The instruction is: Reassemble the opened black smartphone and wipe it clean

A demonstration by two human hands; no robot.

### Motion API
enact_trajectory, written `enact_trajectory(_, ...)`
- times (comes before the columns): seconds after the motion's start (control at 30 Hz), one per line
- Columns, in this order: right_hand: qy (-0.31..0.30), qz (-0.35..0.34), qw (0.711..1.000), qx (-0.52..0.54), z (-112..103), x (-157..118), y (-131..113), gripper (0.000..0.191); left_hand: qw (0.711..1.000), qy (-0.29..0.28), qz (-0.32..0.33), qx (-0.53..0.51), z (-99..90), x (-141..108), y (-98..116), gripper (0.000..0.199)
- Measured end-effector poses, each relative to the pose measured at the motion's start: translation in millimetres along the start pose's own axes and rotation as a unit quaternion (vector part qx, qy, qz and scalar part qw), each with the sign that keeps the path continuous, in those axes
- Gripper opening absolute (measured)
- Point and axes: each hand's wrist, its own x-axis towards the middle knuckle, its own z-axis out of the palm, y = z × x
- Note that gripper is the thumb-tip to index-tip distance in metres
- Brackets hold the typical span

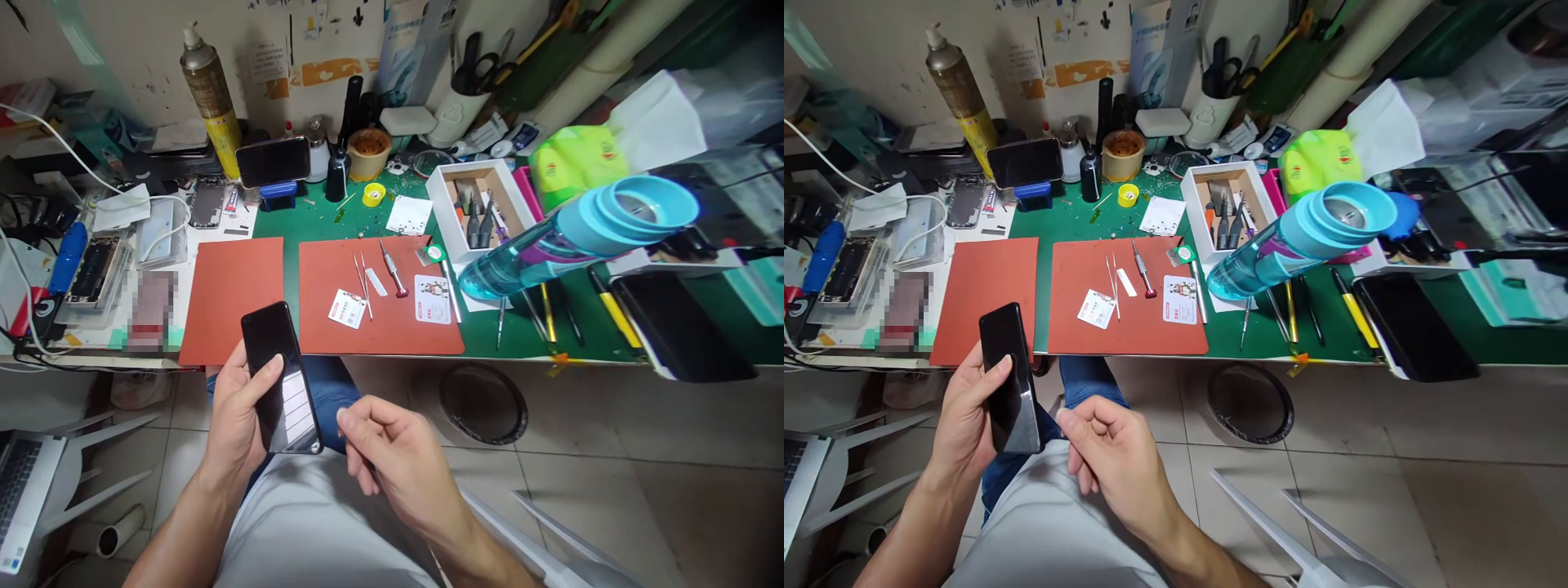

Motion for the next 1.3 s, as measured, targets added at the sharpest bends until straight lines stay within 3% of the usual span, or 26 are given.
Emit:
enact_trajectory(0.2, -0.032, -0.036, 0.999, -0.019, 12.7, 17.3, -8.7, 0.048, 1.000, 0.006, 0.005, 0.008, 3.1, -1.0, -1.4, 0.032)
enact_trajectory(0.43, -0.099, 0.053, 0.992, 0.051, -1.3, 1.0, 3.8, 0.042, 0.998, 0.049, 0.031, 0.019, -2.0, 3.3, 3.3, 0.042)
enact_trajectory(0.7, -0.022, 0.003, 0.999, 0.029, 1.6, 6.6, 3.6, 0.043, 0.998, 0.050, 0.027, 0.027, 5.6, 4.4, 2.2, 0.041)
enact_trajectory(0.97, -0.076, -0.008, 0.995, 0.071, 1.6, 6.5, 0.9, 0.034, 0.992, 0.096, 0.058, 0.057, 4.5, -0.3, 8.5, 0.044)
enact_trajectory(1.17, -0.026, -0.054, 0.995, -0.076, 1.5, 3.9, -6.8, 0.028, 0.989, 0.097, 0.067, 0.084, 6.9, -1.0, 13.1, 0.048)
enact_trajectory(1.3, -0.014, -0.063, 0.991, -0.118, 3.8, 4.0, -7.8, 0.028, 0.990, 0.091, 0.065, 0.084, 9.1, -0.7, 12.8, 0.048)
